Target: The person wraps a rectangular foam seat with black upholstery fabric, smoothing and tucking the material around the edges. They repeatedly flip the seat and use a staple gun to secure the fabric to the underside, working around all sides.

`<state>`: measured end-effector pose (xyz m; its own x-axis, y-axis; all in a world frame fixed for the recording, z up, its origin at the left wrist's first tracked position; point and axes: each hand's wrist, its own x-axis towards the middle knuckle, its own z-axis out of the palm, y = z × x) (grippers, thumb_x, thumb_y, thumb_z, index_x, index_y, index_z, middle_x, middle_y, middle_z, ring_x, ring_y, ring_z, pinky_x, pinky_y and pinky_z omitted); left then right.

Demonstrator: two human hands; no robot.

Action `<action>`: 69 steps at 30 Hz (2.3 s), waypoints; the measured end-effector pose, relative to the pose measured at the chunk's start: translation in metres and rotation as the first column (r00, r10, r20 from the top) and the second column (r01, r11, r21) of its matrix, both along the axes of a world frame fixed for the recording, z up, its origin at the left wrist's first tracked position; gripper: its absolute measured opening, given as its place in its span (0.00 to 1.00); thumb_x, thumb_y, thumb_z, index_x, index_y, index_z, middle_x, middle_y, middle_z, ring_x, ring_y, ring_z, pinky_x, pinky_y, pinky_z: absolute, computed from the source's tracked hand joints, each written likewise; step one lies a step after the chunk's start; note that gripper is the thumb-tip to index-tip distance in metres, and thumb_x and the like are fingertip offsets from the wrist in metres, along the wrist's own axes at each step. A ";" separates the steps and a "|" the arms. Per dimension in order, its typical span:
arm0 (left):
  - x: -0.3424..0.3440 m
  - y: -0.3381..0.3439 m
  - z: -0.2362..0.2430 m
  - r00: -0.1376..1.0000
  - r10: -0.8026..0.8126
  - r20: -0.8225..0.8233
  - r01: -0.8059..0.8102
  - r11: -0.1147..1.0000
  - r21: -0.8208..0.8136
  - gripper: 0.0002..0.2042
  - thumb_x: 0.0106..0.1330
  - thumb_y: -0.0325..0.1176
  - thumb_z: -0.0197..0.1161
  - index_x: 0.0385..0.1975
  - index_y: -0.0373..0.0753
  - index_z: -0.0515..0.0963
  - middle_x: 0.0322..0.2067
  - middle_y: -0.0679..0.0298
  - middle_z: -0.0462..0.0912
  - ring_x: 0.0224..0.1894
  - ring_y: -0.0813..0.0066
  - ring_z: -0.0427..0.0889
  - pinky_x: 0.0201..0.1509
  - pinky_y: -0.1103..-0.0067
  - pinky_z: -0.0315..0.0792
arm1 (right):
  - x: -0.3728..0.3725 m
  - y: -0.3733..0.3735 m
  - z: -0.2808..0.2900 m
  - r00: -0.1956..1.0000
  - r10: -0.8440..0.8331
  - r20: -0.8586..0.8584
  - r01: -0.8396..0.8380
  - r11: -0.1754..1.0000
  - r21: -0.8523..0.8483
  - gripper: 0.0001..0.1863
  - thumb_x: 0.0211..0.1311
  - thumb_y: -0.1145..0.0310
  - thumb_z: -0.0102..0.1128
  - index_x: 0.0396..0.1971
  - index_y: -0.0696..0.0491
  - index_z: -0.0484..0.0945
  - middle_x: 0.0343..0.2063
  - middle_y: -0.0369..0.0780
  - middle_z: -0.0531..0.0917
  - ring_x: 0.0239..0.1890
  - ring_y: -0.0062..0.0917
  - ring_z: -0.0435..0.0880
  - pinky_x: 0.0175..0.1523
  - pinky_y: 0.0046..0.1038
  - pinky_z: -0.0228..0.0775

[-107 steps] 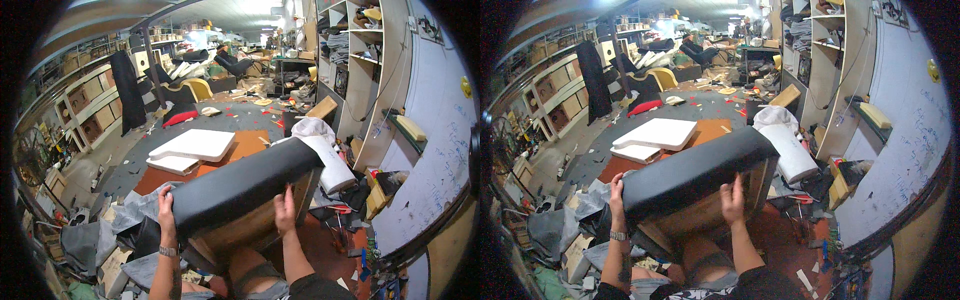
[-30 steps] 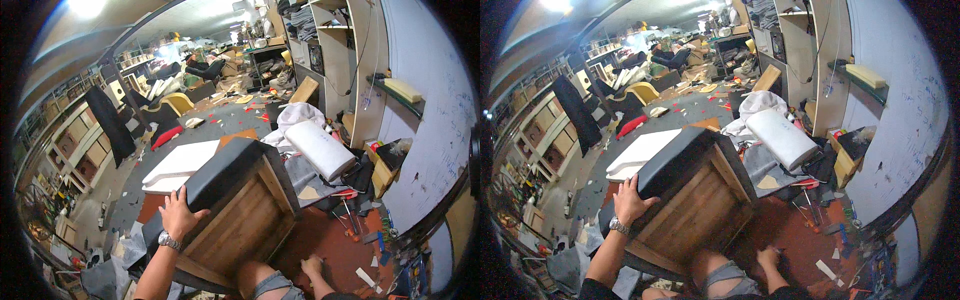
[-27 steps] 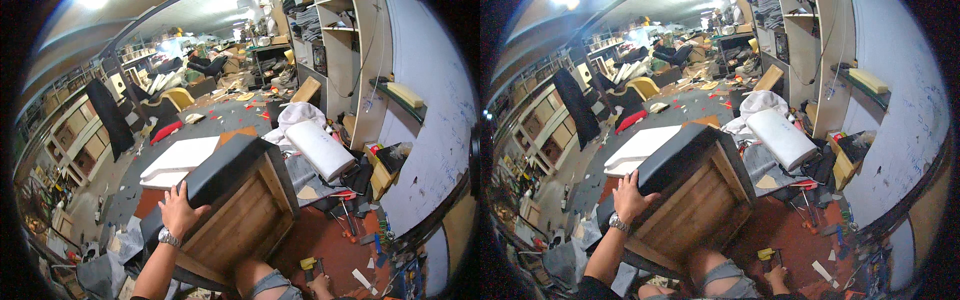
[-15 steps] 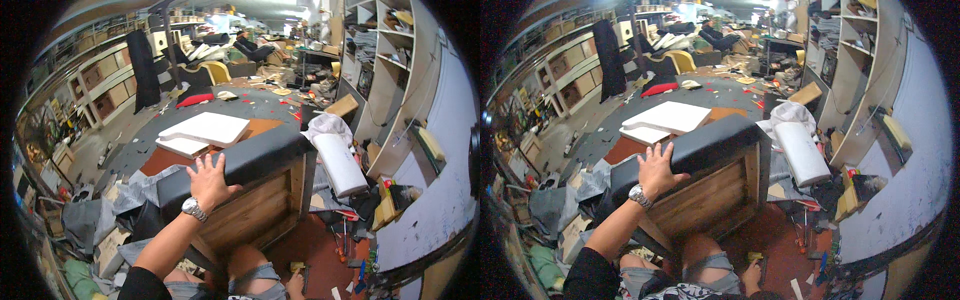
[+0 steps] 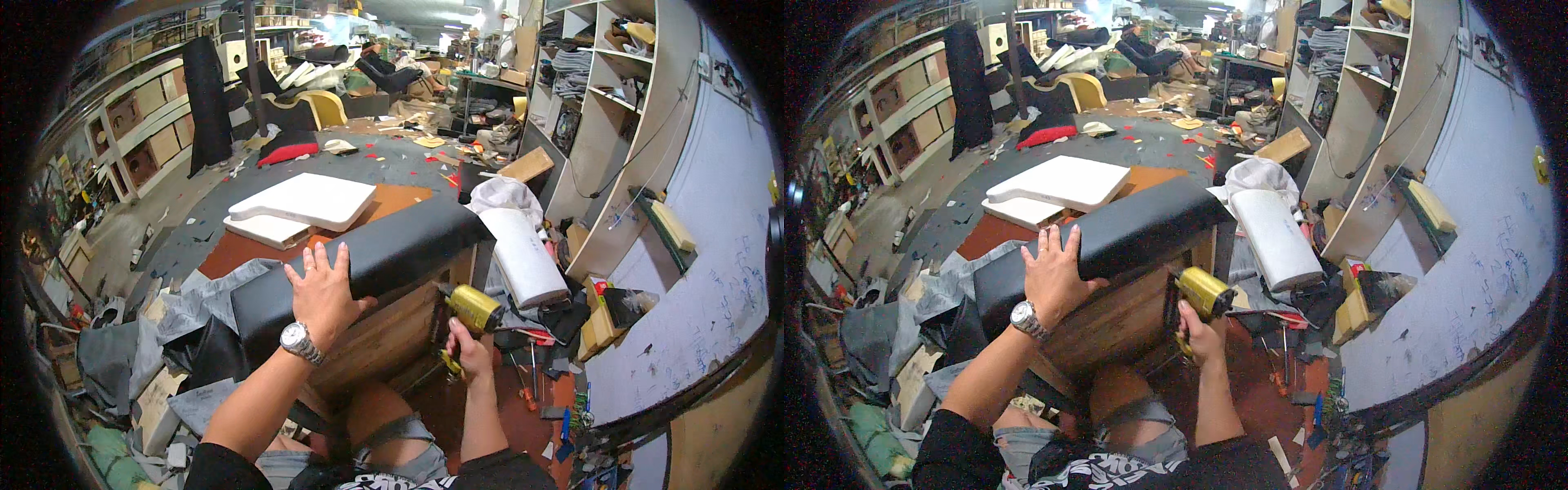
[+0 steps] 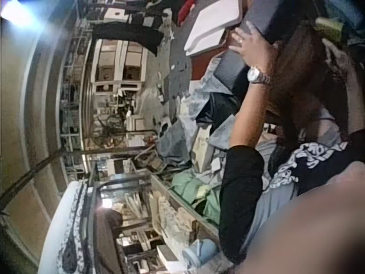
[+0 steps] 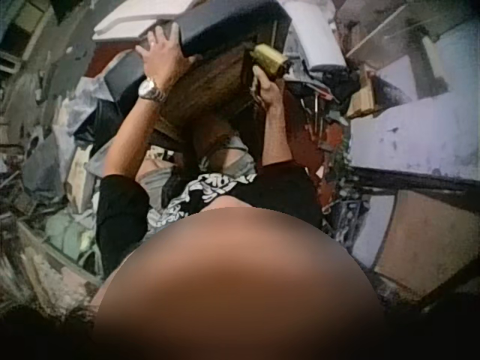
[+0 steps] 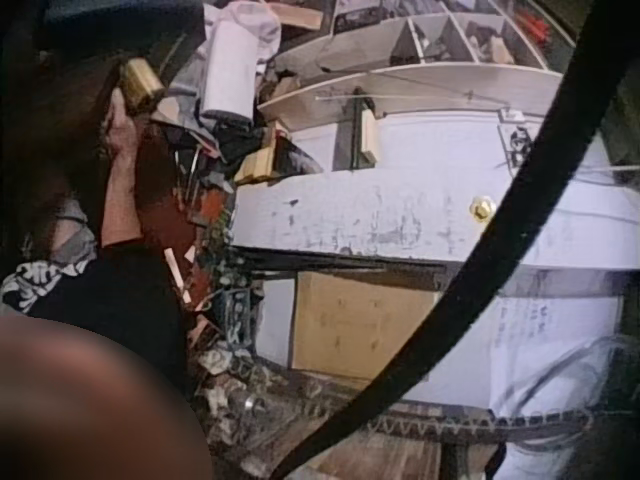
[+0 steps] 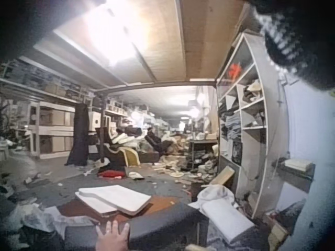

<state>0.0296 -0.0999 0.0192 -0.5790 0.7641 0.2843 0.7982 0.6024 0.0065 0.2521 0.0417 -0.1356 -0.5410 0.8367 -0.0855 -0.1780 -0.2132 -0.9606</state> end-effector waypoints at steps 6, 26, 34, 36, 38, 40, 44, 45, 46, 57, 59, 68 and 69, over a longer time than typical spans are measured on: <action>0.001 -0.003 -0.004 0.999 -0.015 -0.032 0.015 1.000 0.017 0.54 0.50 0.61 0.80 0.76 0.42 0.62 0.75 0.42 0.63 0.78 0.44 0.60 0.75 0.40 0.56 | -0.047 -0.021 0.040 0.992 -0.123 0.007 0.122 0.986 0.111 0.16 0.72 0.54 0.66 0.29 0.48 0.77 0.20 0.28 0.73 0.20 0.14 0.71 0.27 0.22 0.65; -0.012 -0.009 -0.005 0.954 -0.124 -0.272 0.115 0.992 -0.046 0.48 0.55 0.48 0.79 0.77 0.44 0.62 0.74 0.40 0.63 0.77 0.41 0.63 0.74 0.38 0.58 | -0.065 -0.125 0.028 0.986 -0.084 0.141 0.019 0.912 0.410 0.17 0.66 0.64 0.72 0.49 0.59 0.86 0.41 0.40 0.91 0.43 0.25 0.90 0.51 0.30 0.79; -0.062 -0.093 0.031 0.972 -0.125 0.198 0.147 0.984 -0.103 0.35 0.77 0.65 0.45 0.77 0.51 0.64 0.76 0.42 0.60 0.78 0.39 0.58 0.77 0.41 0.52 | -0.056 -0.126 0.025 0.988 -0.099 0.122 0.057 0.950 0.308 0.15 0.66 0.65 0.72 0.45 0.60 0.86 0.37 0.42 0.92 0.39 0.26 0.91 0.47 0.30 0.80; -0.062 -0.103 0.009 0.978 -0.147 0.147 0.165 0.979 -0.118 0.38 0.74 0.69 0.48 0.78 0.53 0.63 0.77 0.40 0.57 0.79 0.37 0.56 0.78 0.41 0.49 | -0.057 -0.127 0.024 0.990 -0.125 0.072 0.094 0.937 0.336 0.14 0.66 0.64 0.71 0.44 0.60 0.87 0.36 0.41 0.91 0.39 0.27 0.91 0.46 0.30 0.80; -0.061 -0.107 -0.006 0.978 -0.178 0.105 0.186 0.980 -0.072 0.40 0.71 0.69 0.53 0.78 0.53 0.62 0.77 0.39 0.56 0.79 0.36 0.55 0.78 0.41 0.49 | -0.057 -0.129 0.023 0.992 -0.102 0.073 0.075 0.948 0.310 0.14 0.66 0.65 0.71 0.43 0.60 0.87 0.35 0.41 0.91 0.38 0.27 0.91 0.46 0.30 0.80; -0.058 -0.108 -0.008 0.976 -0.218 0.031 0.219 0.975 -0.031 0.46 0.64 0.66 0.66 0.79 0.53 0.60 0.78 0.38 0.54 0.79 0.34 0.53 0.78 0.41 0.49 | -0.056 -0.134 0.021 0.987 -0.126 0.104 0.080 0.927 0.367 0.12 0.66 0.66 0.71 0.42 0.59 0.87 0.35 0.41 0.91 0.38 0.27 0.91 0.46 0.30 0.80; -0.052 -0.109 0.010 0.975 -0.192 0.108 0.206 0.970 -0.132 0.53 0.55 0.57 0.79 0.80 0.54 0.56 0.78 0.39 0.52 0.80 0.34 0.52 0.78 0.41 0.51 | -0.052 -0.145 0.017 0.982 -0.156 0.103 0.061 0.790 0.610 0.10 0.65 0.68 0.72 0.42 0.57 0.87 0.35 0.39 0.91 0.35 0.27 0.92 0.45 0.28 0.80; -0.048 -0.110 0.012 0.975 -0.188 0.117 0.203 0.969 -0.140 0.55 0.53 0.56 0.81 0.80 0.55 0.56 0.79 0.40 0.51 0.80 0.34 0.52 0.78 0.41 0.51 | -0.052 -0.147 0.015 0.995 -0.096 0.026 0.058 0.772 0.633 0.10 0.64 0.70 0.72 0.43 0.55 0.88 0.35 0.39 0.91 0.36 0.29 0.92 0.44 0.30 0.80; -0.047 -0.110 0.015 0.975 -0.183 0.124 0.201 0.969 -0.147 0.57 0.50 0.54 0.82 0.81 0.55 0.55 0.79 0.40 0.51 0.80 0.35 0.52 0.78 0.41 0.51 | -0.051 -0.149 0.013 0.992 -0.126 0.018 0.072 0.670 0.739 0.11 0.64 0.71 0.72 0.45 0.52 0.88 0.36 0.39 0.90 0.37 0.30 0.91 0.42 0.31 0.79; -0.060 -0.118 0.009 0.928 -0.328 0.180 0.333 0.943 0.004 0.46 0.61 0.60 0.72 0.78 0.51 0.62 0.79 0.41 0.54 0.81 0.39 0.50 0.78 0.38 0.45 | -0.063 -0.163 -0.004 0.979 0.042 0.197 -0.178 0.644 0.744 0.16 0.59 0.70 0.76 0.45 0.56 0.84 0.37 0.45 0.88 0.32 0.38 0.90 0.38 0.33 0.82; -0.069 -0.121 0.008 0.876 -0.373 0.305 0.346 0.928 0.140 0.30 0.78 0.56 0.47 0.74 0.48 0.70 0.79 0.47 0.58 0.82 0.45 0.50 0.80 0.41 0.39 | -0.062 -0.168 -0.002 0.985 0.031 0.169 -0.150 0.626 0.765 0.16 0.59 0.70 0.76 0.45 0.56 0.84 0.38 0.45 0.88 0.33 0.37 0.91 0.39 0.33 0.83; -0.071 -0.122 -0.003 0.839 -0.376 0.394 0.306 0.924 0.230 0.29 0.85 0.49 0.29 0.70 0.48 0.76 0.80 0.55 0.58 0.83 0.53 0.48 0.82 0.47 0.33 | -0.067 -0.188 0.037 0.995 0.092 -0.039 -0.019 0.559 0.829 0.12 0.60 0.73 0.74 0.42 0.59 0.85 0.33 0.40 0.90 0.31 0.23 0.89 0.38 0.26 0.79; -0.070 -0.122 -0.003 0.842 -0.392 0.371 0.317 0.915 0.250 0.29 0.85 0.49 0.29 0.70 0.48 0.76 0.80 0.55 0.58 0.83 0.53 0.48 0.82 0.47 0.34 | -0.068 -0.188 0.040 0.996 0.088 0.032 -0.076 0.560 0.825 0.14 0.59 0.73 0.75 0.43 0.59 0.84 0.34 0.40 0.90 0.32 0.25 0.90 0.38 0.26 0.80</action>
